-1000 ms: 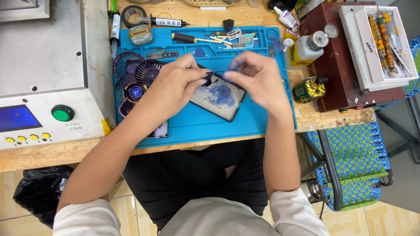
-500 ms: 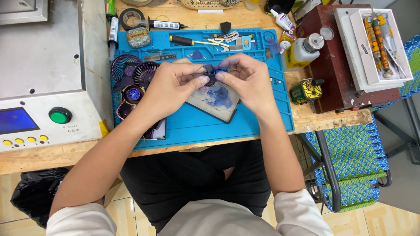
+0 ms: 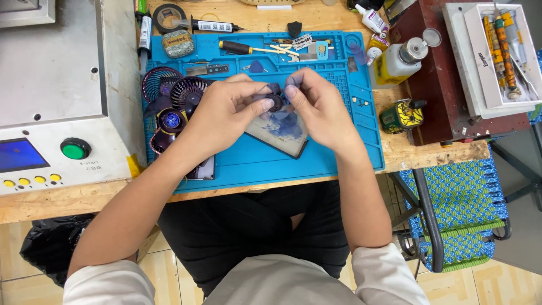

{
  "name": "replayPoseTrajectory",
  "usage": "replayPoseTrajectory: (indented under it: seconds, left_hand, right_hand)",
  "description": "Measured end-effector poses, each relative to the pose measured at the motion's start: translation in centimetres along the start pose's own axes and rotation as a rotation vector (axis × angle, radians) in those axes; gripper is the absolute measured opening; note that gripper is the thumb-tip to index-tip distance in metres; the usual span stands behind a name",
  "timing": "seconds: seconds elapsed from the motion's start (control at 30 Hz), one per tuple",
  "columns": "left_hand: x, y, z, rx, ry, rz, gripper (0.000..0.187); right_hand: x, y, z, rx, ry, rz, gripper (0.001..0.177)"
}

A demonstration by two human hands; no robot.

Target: Cleaning and preparing a small electronic screen for repair using a blue cloth and cleaning solution

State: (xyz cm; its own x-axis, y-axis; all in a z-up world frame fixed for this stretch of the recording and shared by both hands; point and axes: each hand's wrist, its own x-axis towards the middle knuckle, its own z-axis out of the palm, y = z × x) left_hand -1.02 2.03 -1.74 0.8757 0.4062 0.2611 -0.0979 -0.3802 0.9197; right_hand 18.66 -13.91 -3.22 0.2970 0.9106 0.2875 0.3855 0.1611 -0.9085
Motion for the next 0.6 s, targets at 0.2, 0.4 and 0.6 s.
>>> replayPoseTrajectory:
  seconds: [0.2,0.4,0.6]
  left_hand:
    - [0.1,-1.0,0.9,-0.176,0.056,-0.006,0.031]
    - [0.0,0.7,0.2,-0.183,0.079,-0.082,0.032]
    - [0.1,1.0,0.4,-0.184,0.065,-0.084,0.032]
  right_hand:
    - [0.0,-0.5,1.2,0.122,0.147,0.012,0.02]
    - [0.1,-0.7,-0.3,0.07,0.43,-0.017,0.022]
    - [0.1,-1.4,0.6,0.176,0.353,-0.056,0.018]
